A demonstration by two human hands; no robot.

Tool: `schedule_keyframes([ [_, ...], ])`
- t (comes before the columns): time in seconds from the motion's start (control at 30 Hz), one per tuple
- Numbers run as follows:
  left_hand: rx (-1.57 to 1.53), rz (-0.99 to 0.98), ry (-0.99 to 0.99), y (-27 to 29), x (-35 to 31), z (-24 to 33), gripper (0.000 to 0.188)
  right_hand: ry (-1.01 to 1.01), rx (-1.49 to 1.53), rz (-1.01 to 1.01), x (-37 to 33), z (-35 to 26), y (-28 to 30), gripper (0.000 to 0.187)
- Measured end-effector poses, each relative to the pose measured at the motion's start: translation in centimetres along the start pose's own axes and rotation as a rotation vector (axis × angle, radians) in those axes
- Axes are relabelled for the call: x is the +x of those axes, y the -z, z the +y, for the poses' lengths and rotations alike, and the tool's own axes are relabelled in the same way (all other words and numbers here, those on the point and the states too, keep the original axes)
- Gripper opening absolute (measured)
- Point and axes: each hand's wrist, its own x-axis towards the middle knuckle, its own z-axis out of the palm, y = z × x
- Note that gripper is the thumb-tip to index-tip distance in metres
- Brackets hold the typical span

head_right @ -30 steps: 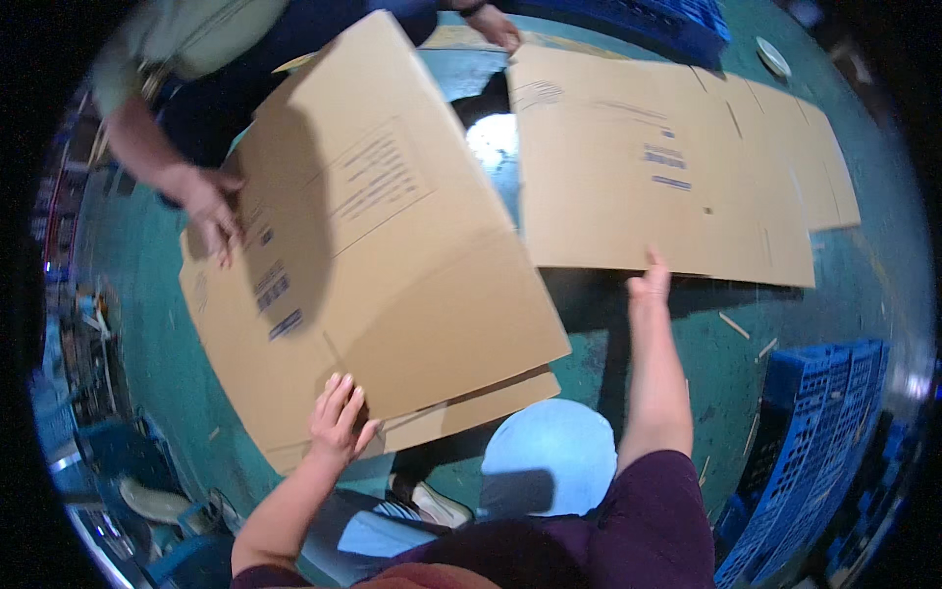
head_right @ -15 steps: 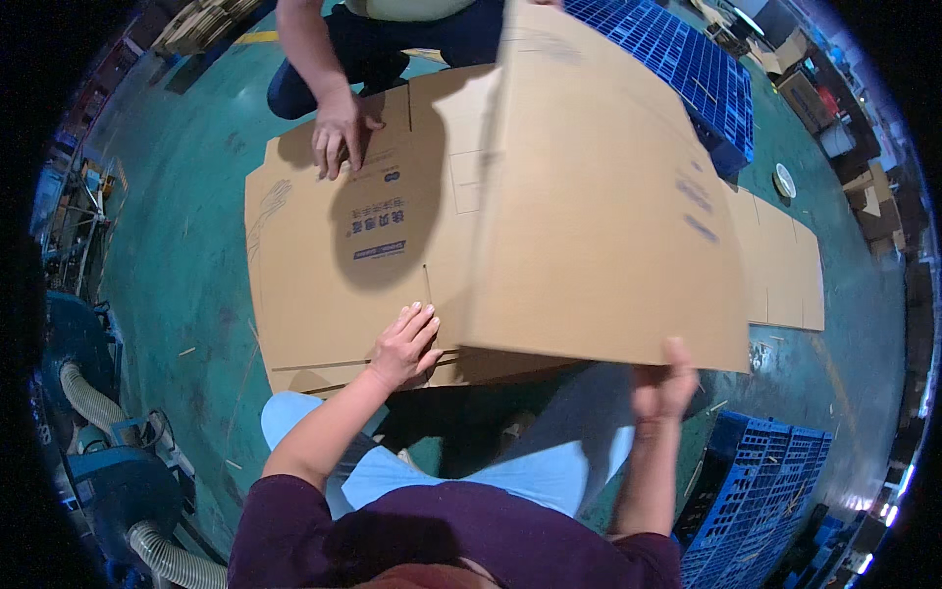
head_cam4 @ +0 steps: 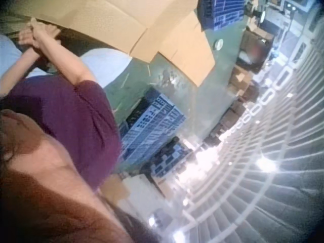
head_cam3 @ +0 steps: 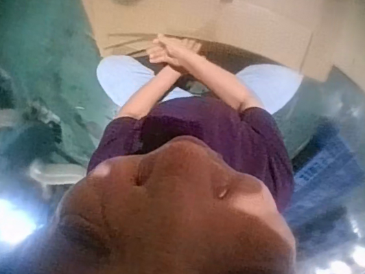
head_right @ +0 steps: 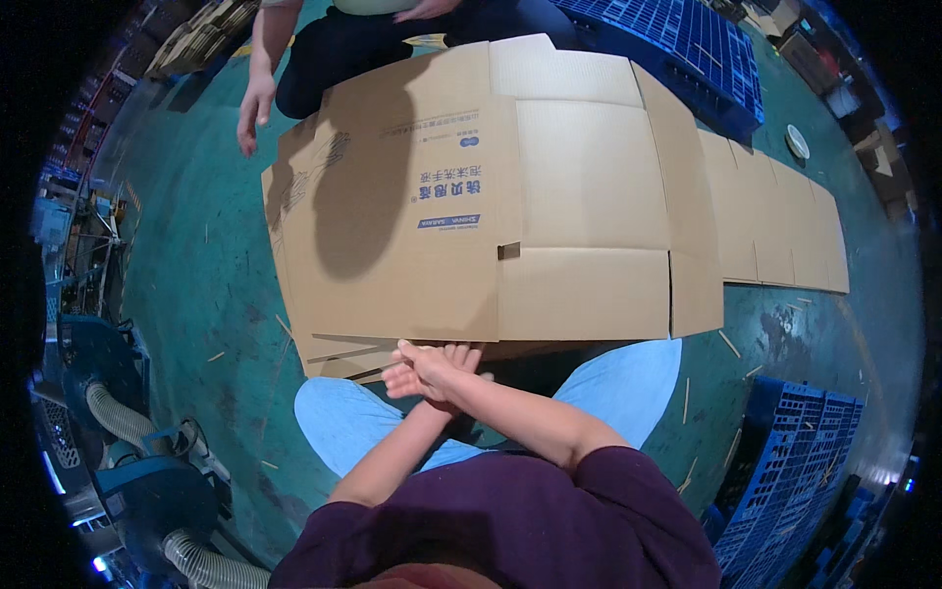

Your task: The person sits on the floor and folds flat cardboard sheets along pre-scored lines into box shapes. They repeatedly pick up sheets, fold the side flaps, and place the folded boxes into a stack.

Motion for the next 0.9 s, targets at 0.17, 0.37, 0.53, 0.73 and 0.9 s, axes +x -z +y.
schedule_keyframes([
  [0.17,-0.388,-0.139,-0.103,11.4,-1.3,5.2,0.031,0.303,-0.249,-0.278,-16.0,-5.8,7.1,0.038],
  [0.37,-0.073,0.42,-0.351,14.6,7.4,6.6,0.036,1.531,-0.457,1.957,-27.9,-12.4,31.3,0.036],
  [0.53,0.026,0.394,-0.258,14.2,12.3,7.4,0.041,1.197,0.728,0.466,-27.9,-17.8,38.1,0.05],
  [0.73,0.139,0.284,-0.261,8.6,12.7,3.3,0.033,1.573,-0.008,0.823,-29.8,-24.7,31.7,0.026],
  [0.9,0.044,0.284,-0.212,9.9,10.3,-0.4,0.033,1.73,-1.715,1.093,-27.8,-18.5,12.6,0.037],
])
